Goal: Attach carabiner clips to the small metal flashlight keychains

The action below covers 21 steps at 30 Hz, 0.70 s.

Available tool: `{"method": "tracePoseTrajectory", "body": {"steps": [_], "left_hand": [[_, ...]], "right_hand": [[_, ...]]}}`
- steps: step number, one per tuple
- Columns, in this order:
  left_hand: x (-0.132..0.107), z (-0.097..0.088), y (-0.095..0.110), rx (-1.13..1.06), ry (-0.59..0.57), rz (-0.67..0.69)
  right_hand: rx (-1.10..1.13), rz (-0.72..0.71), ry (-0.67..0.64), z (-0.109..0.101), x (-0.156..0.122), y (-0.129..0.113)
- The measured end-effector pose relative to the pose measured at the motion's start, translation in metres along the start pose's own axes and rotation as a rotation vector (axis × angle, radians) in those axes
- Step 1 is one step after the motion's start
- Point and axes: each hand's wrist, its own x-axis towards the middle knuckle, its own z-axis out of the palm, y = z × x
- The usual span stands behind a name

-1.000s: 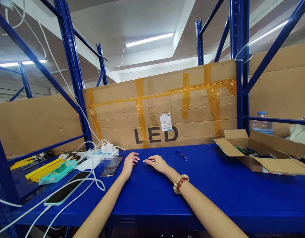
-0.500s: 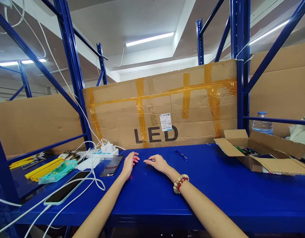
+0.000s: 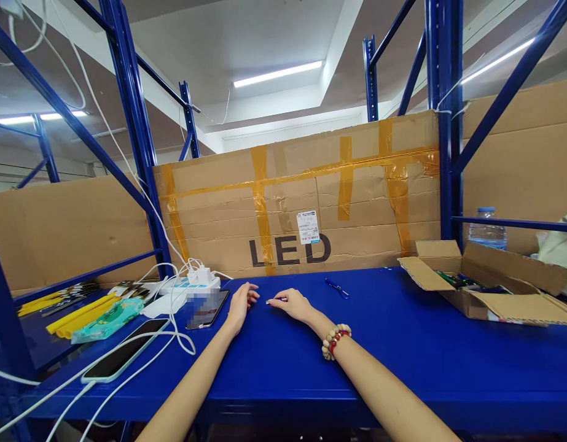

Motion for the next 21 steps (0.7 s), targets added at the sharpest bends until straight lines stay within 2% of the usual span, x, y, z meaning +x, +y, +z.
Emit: {"method": "tracePoseTrajectory", "body": {"steps": [4, 10, 14, 17, 21], "left_hand": [[-0.0014, 0.0003, 0.0009, 0.032, -0.02, 0.023], [-0.0063, 0.0041, -0.0021, 0.244, -0.234, 0.284], [-0.0046, 0.0042, -0.0043, 0.215, -0.321, 0.202], [-0.0028, 0.0034, -0.0038, 0.159, -0.29, 0.145], [-0.0034, 0.0029, 0.0012, -0.016, -0.219, 0.076]], "right_hand": [[-0.034, 0.026, 0.013, -0.0001, -0.001, -0.0028], [-0.024, -0.013, 0.016, 0.0032, -0.001, -0.0042], [0.131, -0.037, -0.026, 0.0065, -0.0008, -0.0048], [0.203, -0.012, -0.026, 0.0065, 0.0, -0.0029], [0.173, 0.145, 0.029, 0.004, 0.0028, 0.0019]]}}
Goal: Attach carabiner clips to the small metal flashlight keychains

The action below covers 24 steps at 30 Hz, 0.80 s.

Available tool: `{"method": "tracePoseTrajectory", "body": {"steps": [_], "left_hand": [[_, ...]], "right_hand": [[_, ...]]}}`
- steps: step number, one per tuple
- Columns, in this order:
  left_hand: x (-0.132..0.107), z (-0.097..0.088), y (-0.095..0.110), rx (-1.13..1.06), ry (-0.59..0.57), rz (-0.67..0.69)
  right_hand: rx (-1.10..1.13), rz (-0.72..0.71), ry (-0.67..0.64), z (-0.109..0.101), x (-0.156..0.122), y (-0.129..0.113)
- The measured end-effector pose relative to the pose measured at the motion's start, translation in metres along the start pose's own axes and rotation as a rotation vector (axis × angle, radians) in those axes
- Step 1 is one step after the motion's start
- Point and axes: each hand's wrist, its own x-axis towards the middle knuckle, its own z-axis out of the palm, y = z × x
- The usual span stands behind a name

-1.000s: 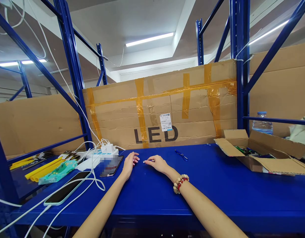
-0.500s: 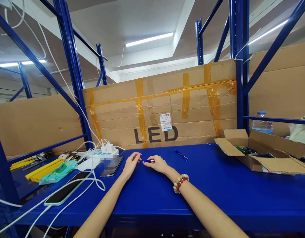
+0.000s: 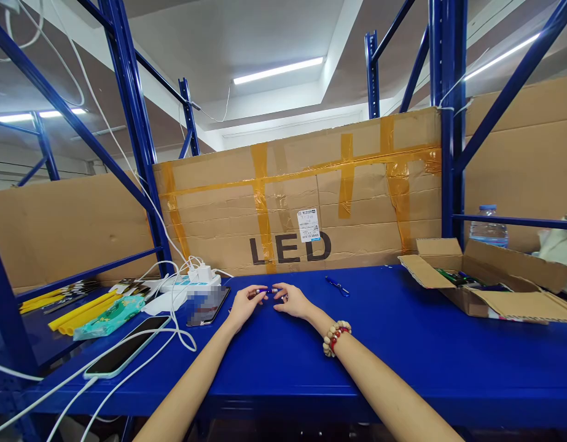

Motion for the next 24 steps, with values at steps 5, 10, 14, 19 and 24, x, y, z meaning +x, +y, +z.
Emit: {"method": "tracePoseTrajectory", "body": {"steps": [5, 10, 14, 19, 24], "left_hand": [[-0.003, 0.0, 0.014, -0.216, 0.101, -0.2], [-0.005, -0.001, 0.024, -0.438, 0.079, -0.289], [-0.006, -0.002, 0.024, -0.532, -0.013, -0.273], [-0.005, -0.003, 0.021, -0.536, -0.128, -0.254], [-0.005, -0.001, 0.02, -0.521, -0.126, -0.254]], "right_hand": [[-0.021, 0.076, -0.002, -0.002, 0.002, -0.002], [-0.124, 0.064, 0.025, -0.006, -0.001, -0.011], [-0.299, 0.061, 0.129, -0.015, -0.004, -0.013], [-0.478, 0.097, 0.106, -0.019, -0.01, -0.016], [-0.553, 0.108, 0.079, -0.016, -0.013, -0.021]]}}
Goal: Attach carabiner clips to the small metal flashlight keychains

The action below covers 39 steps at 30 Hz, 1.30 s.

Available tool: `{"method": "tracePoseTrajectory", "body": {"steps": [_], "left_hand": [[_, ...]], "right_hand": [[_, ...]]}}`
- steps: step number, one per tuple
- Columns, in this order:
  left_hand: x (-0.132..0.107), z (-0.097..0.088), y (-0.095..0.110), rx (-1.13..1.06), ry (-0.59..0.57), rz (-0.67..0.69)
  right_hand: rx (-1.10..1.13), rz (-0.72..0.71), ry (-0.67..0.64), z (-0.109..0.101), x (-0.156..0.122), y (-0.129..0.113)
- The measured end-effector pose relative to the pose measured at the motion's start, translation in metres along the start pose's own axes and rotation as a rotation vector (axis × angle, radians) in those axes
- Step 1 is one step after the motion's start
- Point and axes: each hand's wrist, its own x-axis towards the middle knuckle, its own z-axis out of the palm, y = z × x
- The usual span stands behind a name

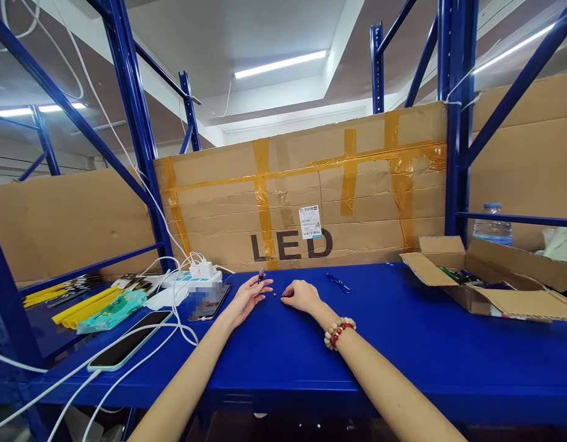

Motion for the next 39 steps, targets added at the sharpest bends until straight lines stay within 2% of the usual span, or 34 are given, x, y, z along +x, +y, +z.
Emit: {"method": "tracePoseTrajectory", "body": {"steps": [3, 5, 10, 14, 17, 22, 25, 30, 39], "left_hand": [[0.001, 0.0, -0.003, 0.058, 0.026, -0.003], [0.003, -0.001, -0.006, 0.177, 0.049, 0.025], [0.005, -0.005, -0.012, 0.568, 0.072, 0.216], [0.007, -0.008, -0.014, 0.703, 0.072, 0.341], [0.009, -0.009, -0.016, 0.728, 0.08, 0.349], [0.012, -0.011, -0.021, 0.732, 0.077, 0.318], [0.012, -0.011, -0.022, 0.737, 0.075, 0.302], [0.013, -0.01, -0.024, 0.74, 0.055, 0.29], [0.011, -0.009, -0.024, 0.702, 0.024, 0.261]], "right_hand": [[-0.005, 0.023, 0.002, 0.001, 0.001, 0.0], [0.008, 0.038, 0.004, 0.002, 0.002, 0.002], [0.06, 0.063, 0.014, 0.004, 0.004, 0.008], [0.08, 0.062, 0.03, 0.001, 0.003, 0.005], [0.123, 0.013, 0.092, -0.002, 0.002, -0.002], [0.451, -0.272, 0.218, 0.001, 0.0, -0.022], [0.495, -0.359, 0.247, 0.004, -0.003, -0.031], [0.537, -0.33, 0.223, 0.006, -0.005, -0.035], [0.719, -0.241, 0.047, 0.016, 0.002, -0.029]]}}
